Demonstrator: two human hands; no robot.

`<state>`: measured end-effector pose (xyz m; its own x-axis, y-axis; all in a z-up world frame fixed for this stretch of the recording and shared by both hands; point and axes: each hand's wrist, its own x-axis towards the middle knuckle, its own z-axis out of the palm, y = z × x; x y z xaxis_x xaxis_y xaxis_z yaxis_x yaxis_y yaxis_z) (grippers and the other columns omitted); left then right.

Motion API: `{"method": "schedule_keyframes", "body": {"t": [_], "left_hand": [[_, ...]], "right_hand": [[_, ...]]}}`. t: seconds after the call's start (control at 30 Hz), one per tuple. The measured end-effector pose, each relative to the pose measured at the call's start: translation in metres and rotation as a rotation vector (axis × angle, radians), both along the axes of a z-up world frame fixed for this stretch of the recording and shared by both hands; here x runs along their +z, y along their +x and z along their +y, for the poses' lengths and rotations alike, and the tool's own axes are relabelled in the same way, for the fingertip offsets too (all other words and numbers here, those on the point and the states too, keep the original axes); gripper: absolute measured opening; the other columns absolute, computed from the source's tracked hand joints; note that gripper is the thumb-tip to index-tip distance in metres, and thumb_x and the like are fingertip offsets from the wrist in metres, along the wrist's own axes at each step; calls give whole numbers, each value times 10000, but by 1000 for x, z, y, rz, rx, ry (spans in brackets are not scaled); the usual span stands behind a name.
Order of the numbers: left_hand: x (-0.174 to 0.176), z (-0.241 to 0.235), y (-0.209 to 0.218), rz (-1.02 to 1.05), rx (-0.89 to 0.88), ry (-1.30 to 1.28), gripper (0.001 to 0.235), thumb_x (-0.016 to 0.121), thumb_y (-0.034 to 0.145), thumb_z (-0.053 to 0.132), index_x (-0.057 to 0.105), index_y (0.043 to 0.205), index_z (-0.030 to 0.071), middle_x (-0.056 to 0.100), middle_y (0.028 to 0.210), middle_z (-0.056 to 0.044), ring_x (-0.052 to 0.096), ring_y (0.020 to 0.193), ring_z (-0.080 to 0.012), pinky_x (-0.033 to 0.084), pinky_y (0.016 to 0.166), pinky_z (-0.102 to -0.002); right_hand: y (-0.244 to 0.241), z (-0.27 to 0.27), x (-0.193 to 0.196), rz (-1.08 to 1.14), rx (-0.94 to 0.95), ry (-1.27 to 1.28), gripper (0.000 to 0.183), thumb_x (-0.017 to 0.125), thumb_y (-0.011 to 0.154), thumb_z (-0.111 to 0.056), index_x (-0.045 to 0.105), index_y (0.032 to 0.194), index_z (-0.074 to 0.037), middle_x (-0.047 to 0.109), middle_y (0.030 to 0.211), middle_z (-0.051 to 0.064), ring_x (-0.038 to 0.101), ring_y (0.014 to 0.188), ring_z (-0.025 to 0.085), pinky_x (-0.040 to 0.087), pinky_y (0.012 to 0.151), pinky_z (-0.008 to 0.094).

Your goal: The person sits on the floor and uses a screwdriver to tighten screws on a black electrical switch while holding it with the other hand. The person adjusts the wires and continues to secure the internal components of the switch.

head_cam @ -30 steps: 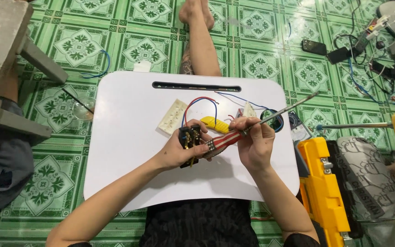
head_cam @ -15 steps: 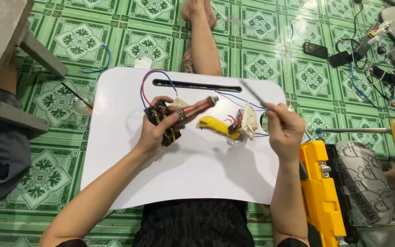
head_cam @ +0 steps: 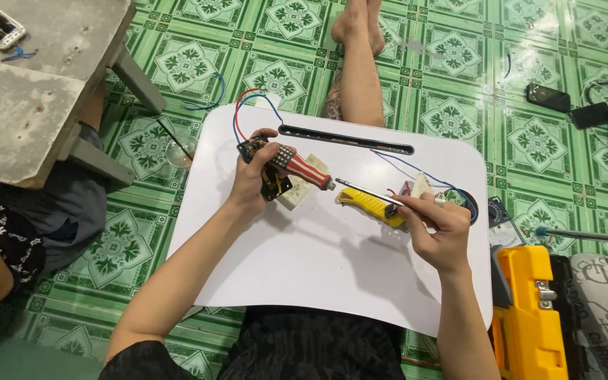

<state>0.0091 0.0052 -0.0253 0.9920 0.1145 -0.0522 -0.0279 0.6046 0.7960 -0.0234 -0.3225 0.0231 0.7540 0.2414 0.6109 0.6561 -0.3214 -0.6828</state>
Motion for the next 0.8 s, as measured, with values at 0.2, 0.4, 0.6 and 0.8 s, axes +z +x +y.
{"method": "schedule_keyframes", "body": {"t": [0.2,0.4,0.6,0.8], "left_hand": [[3,-1,-5,26,13,17,421,760,906,360,552,1206,151,762,930,-175,716,764,-157,530,645,-251],[15,-6,-9,55,52,-40,403,762,917,312,541,1203,135,751,913,-179,650,667,-150,524,625,-271],[14,-8,-9,70,39,-29,426,765,910,332,537,1212,136,744,937,-167,657,698,-143,522,638,-262],[0,-8,-10,49,31,-7,427,762,912,321,530,1214,127,743,966,-191,670,723,-163,524,652,-274]], "right_hand": [[-4,-1,-3,34,9,-15,136,772,835,-34,826,951,-81,288,427,-23,318,466,89,363,516,199],[-3,-4,-4,46,-30,-19,134,772,840,-47,818,965,-58,285,383,8,306,441,84,366,505,194],[-3,-3,-5,86,-37,-17,137,777,830,-42,821,959,-50,318,377,14,327,417,89,359,491,200],[-1,0,-4,102,-48,-34,140,758,844,0,810,965,-48,324,373,-2,313,396,84,333,462,188]]}}
